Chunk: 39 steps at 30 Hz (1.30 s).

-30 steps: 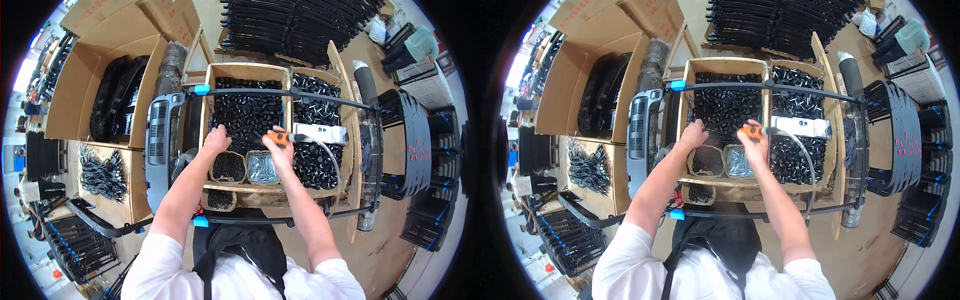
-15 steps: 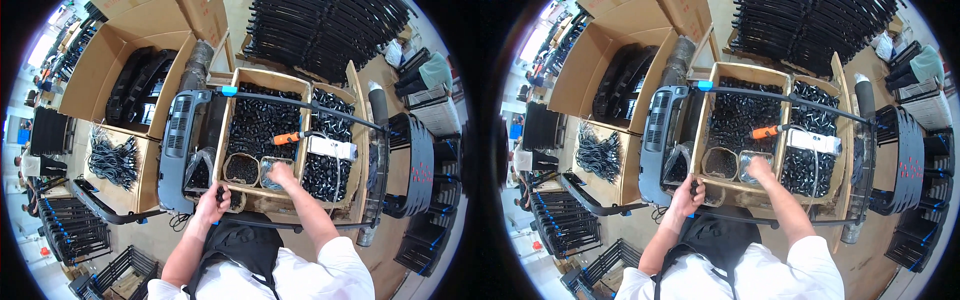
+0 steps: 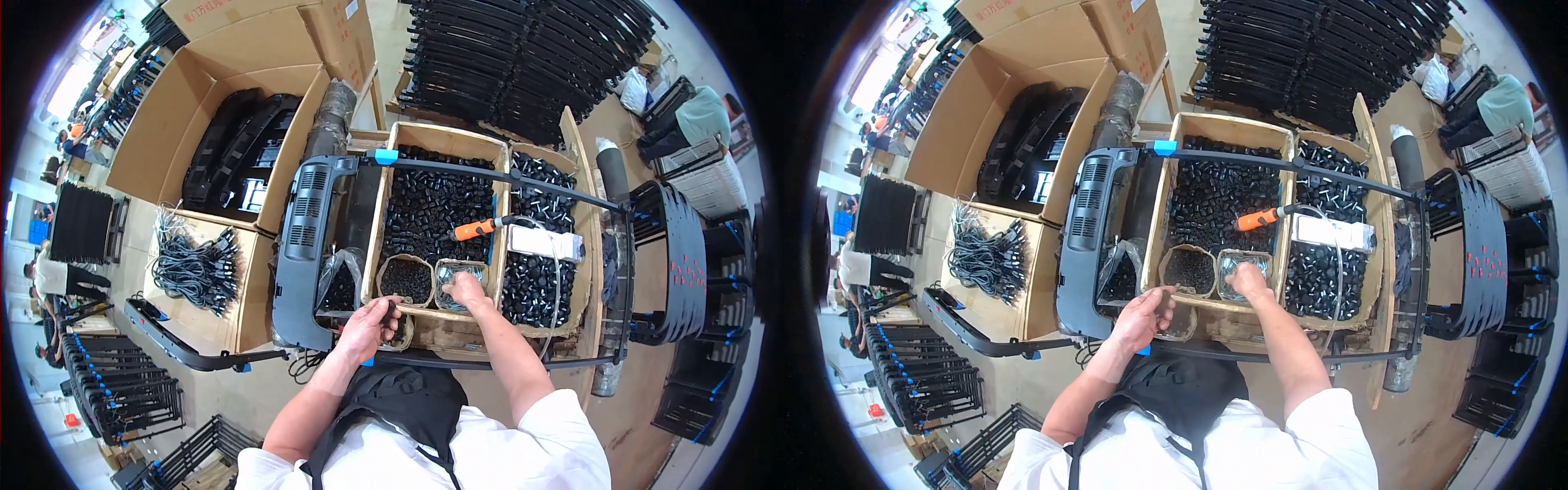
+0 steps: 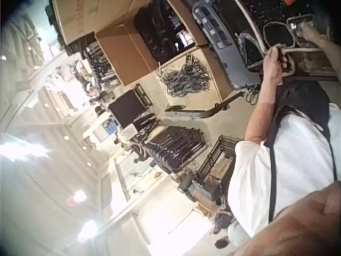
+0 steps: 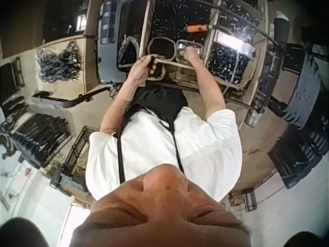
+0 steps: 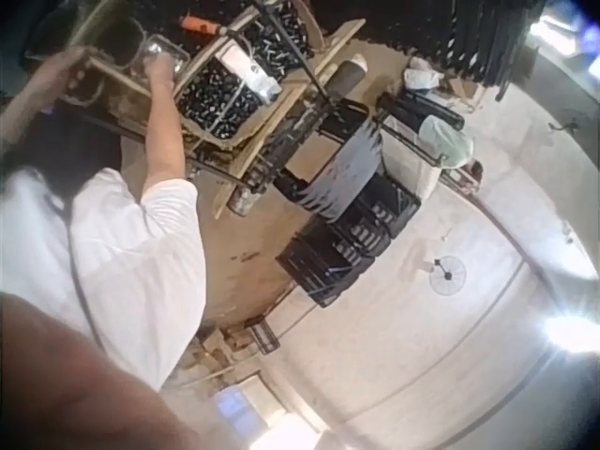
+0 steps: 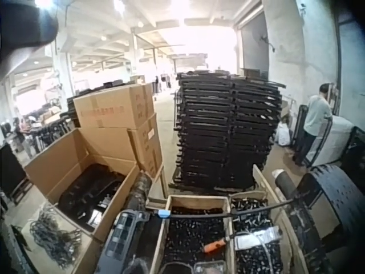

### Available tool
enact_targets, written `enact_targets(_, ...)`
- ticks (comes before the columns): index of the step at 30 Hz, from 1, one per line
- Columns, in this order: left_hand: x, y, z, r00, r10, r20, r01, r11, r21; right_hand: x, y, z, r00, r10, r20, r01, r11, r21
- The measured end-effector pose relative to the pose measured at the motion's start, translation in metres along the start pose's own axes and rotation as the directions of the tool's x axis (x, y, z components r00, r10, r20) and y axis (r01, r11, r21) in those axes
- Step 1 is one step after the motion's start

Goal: Assemble plastic and metal components onto a frame using a power screwdriver and fasteners in a factory setting.

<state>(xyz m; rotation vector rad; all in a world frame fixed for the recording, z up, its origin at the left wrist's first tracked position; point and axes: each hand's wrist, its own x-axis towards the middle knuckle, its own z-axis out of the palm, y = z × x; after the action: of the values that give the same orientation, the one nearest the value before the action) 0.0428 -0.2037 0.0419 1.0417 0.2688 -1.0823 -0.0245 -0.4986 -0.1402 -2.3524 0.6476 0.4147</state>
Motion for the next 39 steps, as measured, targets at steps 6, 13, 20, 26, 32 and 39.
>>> enact_targets(6, 0.006, 0.011, -0.014, 0.996, -0.014, 0.088, 0.004, 0.994, 0.107, -0.027, -0.028, -0.023, 0.988, 0.113, 0.102, -0.152, 0.748, 0.645)
enact_targets(13, 0.005, 0.022, -0.027, 0.987, -0.052, 0.149, 0.029, 0.988, 0.150, -0.103, -0.161, -0.085, 0.983, -0.128, 0.134, -0.042, 0.551, 0.834)
enact_targets(20, -0.003, 0.037, -0.047, 0.979, -0.027, 0.200, -0.010, 0.984, 0.179, -0.113, -0.211, -0.081, 0.970, -0.192, 0.152, 0.019, 0.678, 0.735)
enact_targets(26, -0.012, 0.044, -0.066, 0.961, -0.033, 0.275, -0.010, 0.988, 0.152, -0.114, -0.237, -0.067, 0.960, -0.196, 0.202, 0.004, 0.727, 0.686)
enact_targets(32, -0.019, 0.044, -0.082, 0.977, -0.058, 0.204, 0.065, 0.997, -0.028, -0.120, -0.259, -0.055, 0.909, -0.411, -0.068, 0.414, 0.873, 0.258)
enact_targets(39, -0.035, 0.047, -0.093, 0.997, -0.006, 0.077, 0.013, 0.996, -0.090, -0.125, -0.294, -0.053, 0.830, -0.557, -0.019, 0.557, 0.829, 0.043)
